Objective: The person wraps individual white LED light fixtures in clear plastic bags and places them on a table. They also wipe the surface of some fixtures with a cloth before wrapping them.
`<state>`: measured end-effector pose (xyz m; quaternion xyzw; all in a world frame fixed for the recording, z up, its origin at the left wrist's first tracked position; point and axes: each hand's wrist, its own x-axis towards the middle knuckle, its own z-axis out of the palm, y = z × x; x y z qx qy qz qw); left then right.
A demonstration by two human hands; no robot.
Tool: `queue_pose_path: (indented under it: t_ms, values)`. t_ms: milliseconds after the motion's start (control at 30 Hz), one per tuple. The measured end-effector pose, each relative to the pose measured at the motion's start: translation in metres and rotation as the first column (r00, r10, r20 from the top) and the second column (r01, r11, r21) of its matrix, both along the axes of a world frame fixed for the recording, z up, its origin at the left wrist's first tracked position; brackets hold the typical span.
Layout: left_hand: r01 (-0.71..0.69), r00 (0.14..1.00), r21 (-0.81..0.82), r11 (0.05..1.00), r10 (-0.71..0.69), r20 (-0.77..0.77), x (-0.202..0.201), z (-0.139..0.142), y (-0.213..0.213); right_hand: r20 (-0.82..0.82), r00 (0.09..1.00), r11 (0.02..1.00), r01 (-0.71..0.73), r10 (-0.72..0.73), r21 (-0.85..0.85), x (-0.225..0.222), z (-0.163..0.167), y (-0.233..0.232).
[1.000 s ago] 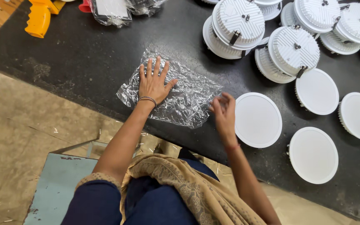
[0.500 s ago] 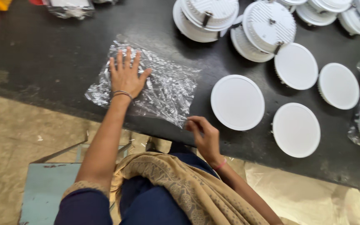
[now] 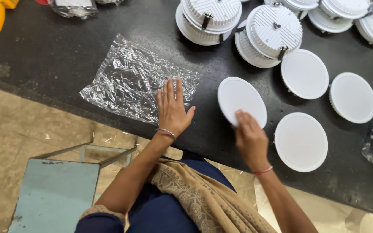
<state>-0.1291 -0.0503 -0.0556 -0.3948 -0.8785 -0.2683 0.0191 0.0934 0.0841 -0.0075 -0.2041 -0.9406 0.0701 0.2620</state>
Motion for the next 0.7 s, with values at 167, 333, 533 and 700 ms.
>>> queue_pose_path:
  t_ms: [167,333,533,700]
  values:
    - [-0.053,0.999,-0.121,0.991,0.051,-0.018,0.012,-0.004,-0.003,-0.006,0.874,0.825,0.455,-0.485,-0.334,0.015,0.022,0.076]
    - [-0.137,0.99,-0.075,0.988,0.134,-0.042,0.004,-0.025,-0.01,-0.41,0.75,0.14,-0.398,-0.519,-0.907,0.016,-0.002,0.111]
    - [-0.177,0.967,0.046,0.983,0.165,0.195,-0.02,-0.02,-0.028,-0.224,0.844,-0.191,-0.353,-0.487,-0.916,0.008,-0.047,0.081]
    - [-0.137,0.987,0.178,0.974,0.119,0.107,-0.012,-0.007,-0.031,-0.224,0.867,-0.245,-0.358,-0.444,-0.901,-0.001,-0.059,0.075]
